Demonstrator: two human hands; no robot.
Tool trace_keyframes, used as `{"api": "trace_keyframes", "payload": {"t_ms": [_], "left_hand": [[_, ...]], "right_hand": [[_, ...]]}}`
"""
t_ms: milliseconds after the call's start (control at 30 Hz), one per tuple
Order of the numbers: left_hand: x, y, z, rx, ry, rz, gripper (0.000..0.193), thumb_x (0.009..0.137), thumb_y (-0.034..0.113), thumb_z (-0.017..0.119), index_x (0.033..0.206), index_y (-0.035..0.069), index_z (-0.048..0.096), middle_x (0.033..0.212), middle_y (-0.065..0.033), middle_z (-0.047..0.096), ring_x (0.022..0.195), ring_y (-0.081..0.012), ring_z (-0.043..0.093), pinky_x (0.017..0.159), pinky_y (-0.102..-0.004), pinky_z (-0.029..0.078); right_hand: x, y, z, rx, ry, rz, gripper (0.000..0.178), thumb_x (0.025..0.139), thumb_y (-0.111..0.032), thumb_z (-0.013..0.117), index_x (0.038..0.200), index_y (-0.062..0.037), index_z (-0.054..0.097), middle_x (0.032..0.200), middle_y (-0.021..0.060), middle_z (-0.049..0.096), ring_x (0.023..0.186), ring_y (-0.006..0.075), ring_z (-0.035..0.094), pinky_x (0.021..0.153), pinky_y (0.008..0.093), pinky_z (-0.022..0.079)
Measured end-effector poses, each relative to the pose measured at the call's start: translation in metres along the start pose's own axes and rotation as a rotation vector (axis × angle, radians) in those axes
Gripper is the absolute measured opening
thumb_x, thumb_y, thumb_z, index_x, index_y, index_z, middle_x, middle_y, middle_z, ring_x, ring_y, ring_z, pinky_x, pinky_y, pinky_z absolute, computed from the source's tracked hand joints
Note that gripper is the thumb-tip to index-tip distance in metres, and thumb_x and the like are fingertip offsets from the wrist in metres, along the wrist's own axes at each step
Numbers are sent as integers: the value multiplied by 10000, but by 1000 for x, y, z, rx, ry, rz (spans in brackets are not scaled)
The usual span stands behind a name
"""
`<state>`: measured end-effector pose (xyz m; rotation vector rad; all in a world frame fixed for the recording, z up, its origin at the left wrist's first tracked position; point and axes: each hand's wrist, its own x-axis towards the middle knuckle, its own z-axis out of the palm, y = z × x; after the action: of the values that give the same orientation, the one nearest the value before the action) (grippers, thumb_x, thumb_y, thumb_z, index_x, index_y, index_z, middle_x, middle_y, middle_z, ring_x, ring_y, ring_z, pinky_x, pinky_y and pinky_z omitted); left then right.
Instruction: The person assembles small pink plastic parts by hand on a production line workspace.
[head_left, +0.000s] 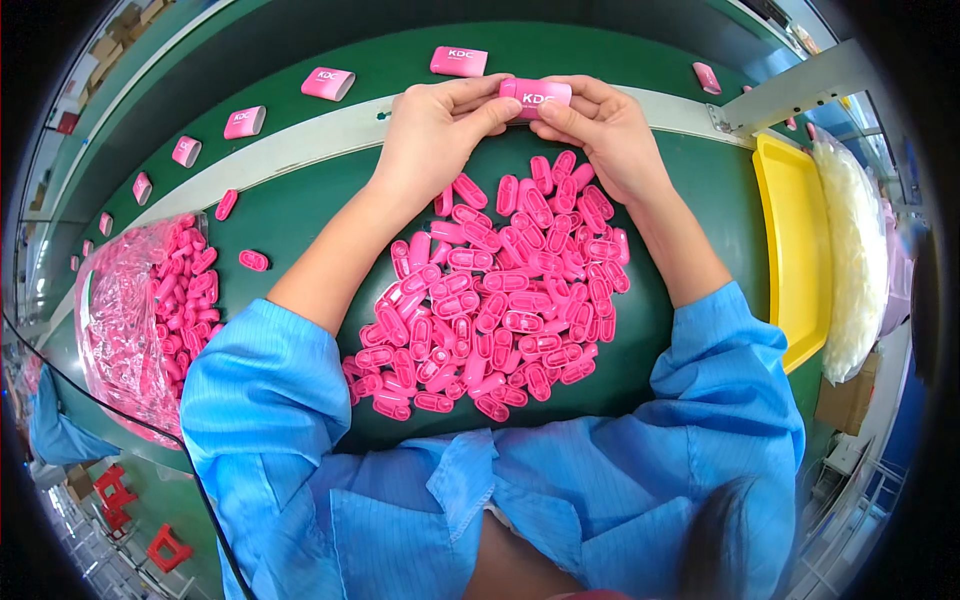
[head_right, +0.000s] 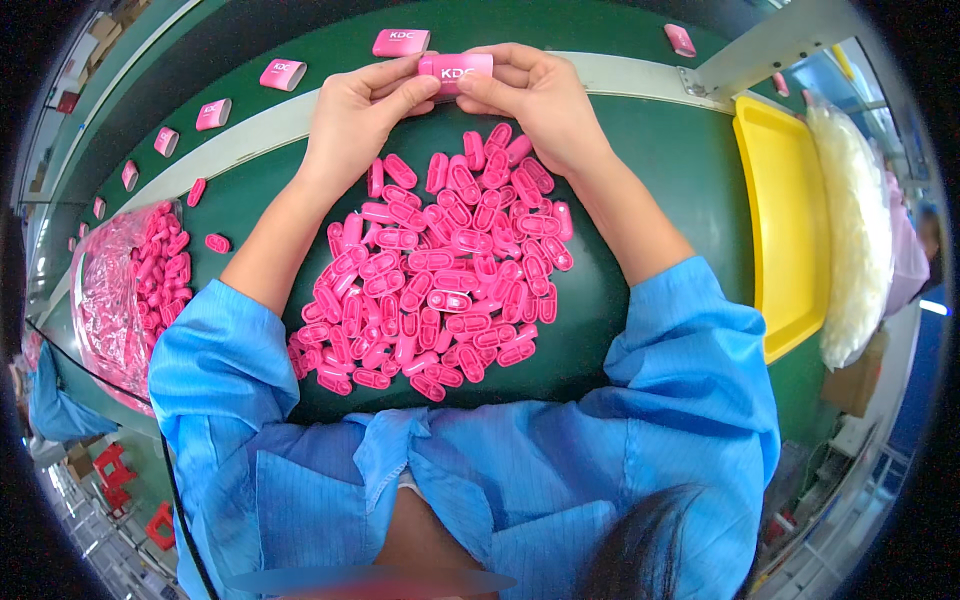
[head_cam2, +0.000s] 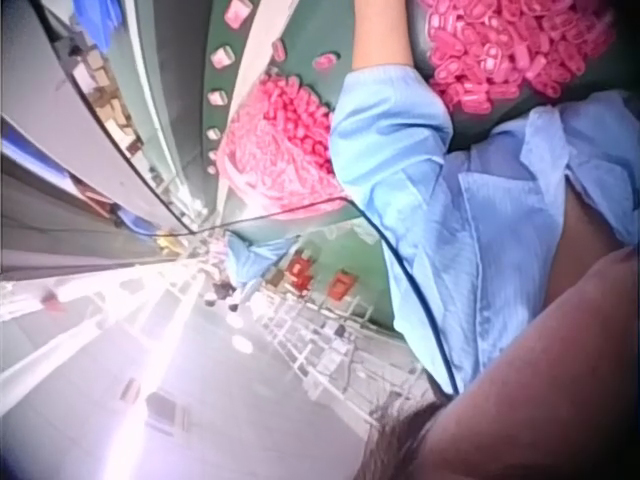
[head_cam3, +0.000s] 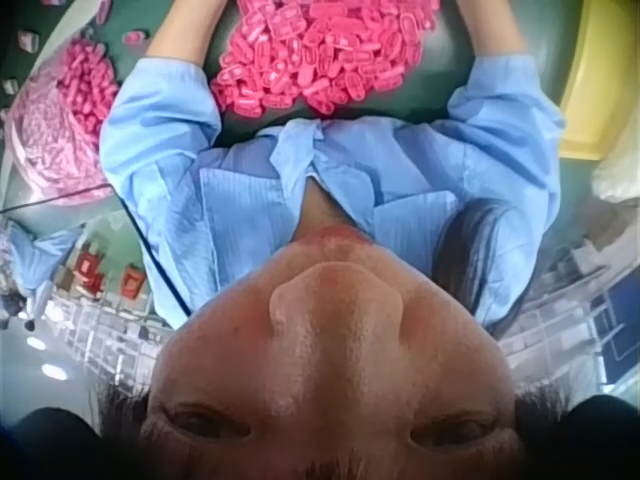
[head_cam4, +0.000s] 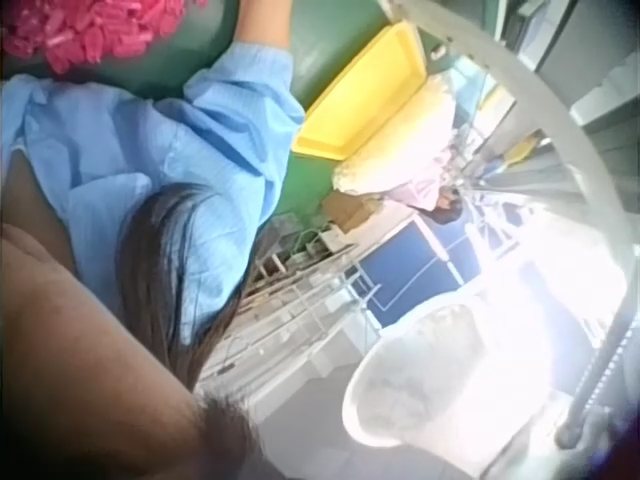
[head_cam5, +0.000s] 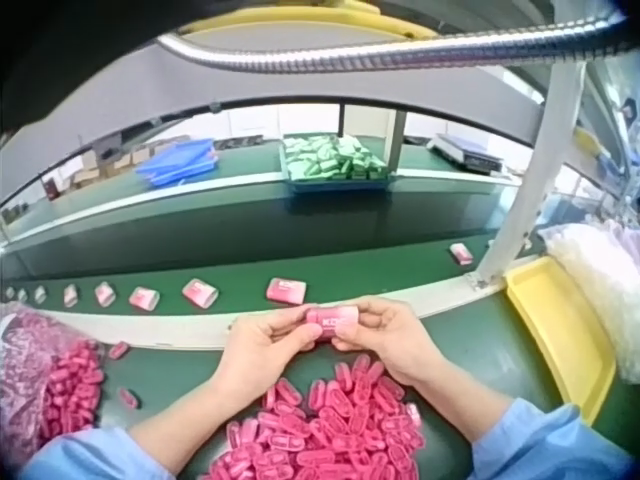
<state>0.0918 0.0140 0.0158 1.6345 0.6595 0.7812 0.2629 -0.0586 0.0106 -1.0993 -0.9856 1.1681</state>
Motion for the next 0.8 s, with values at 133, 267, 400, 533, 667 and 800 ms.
{"api": "trace_keyframes", "payload": {"t_ms": [133,267,400,533,667,800], "left_hand": [[-1,-3,0,1,3,-6,327,828,122,597,1094,-62,549,903,-92,632,769,-109,605,706,-216,501],[-5,-6,10,-49,63,62,296,839,121,581,1069,-64,561,899,-79,634,774,-106,603,704,-225,503],[-20,4,22,459,97,121,308,863,20,450,1161,-60,462,887,-172,641,771,-210,649,686,-277,510],[-28,17,30,541,185,251,343,780,-8,460,1089,-156,431,661,-236,580,646,-370,597,603,-424,484],[-9,2,23,496,150,299,321,789,45,469,1070,-109,476,678,-242,578,670,-377,591,613,-451,470],[65,-13,10,297,24,125,255,758,211,542,921,50,653,804,-165,640,735,-311,625,740,-358,488]], "right_hand": [[-4,-5,6,-154,10,-84,288,806,-70,608,1054,52,527,939,118,621,797,143,610,730,243,504],[-5,-4,12,-195,37,-141,283,805,-67,609,1047,57,529,927,128,624,795,150,615,735,247,507],[-10,0,19,-183,101,-118,267,802,-57,610,1025,67,533,923,131,625,800,156,619,719,248,515],[-14,1,31,-276,152,-289,260,797,-56,616,1010,73,537,917,128,627,769,156,625,691,241,518],[-3,-3,22,-217,147,-235,273,801,-79,614,1015,73,539,902,121,630,749,149,625,650,227,514],[27,-14,-10,-282,150,-104,385,828,-169,600,1105,77,496,917,106,614,679,118,603,609,207,493]]}}
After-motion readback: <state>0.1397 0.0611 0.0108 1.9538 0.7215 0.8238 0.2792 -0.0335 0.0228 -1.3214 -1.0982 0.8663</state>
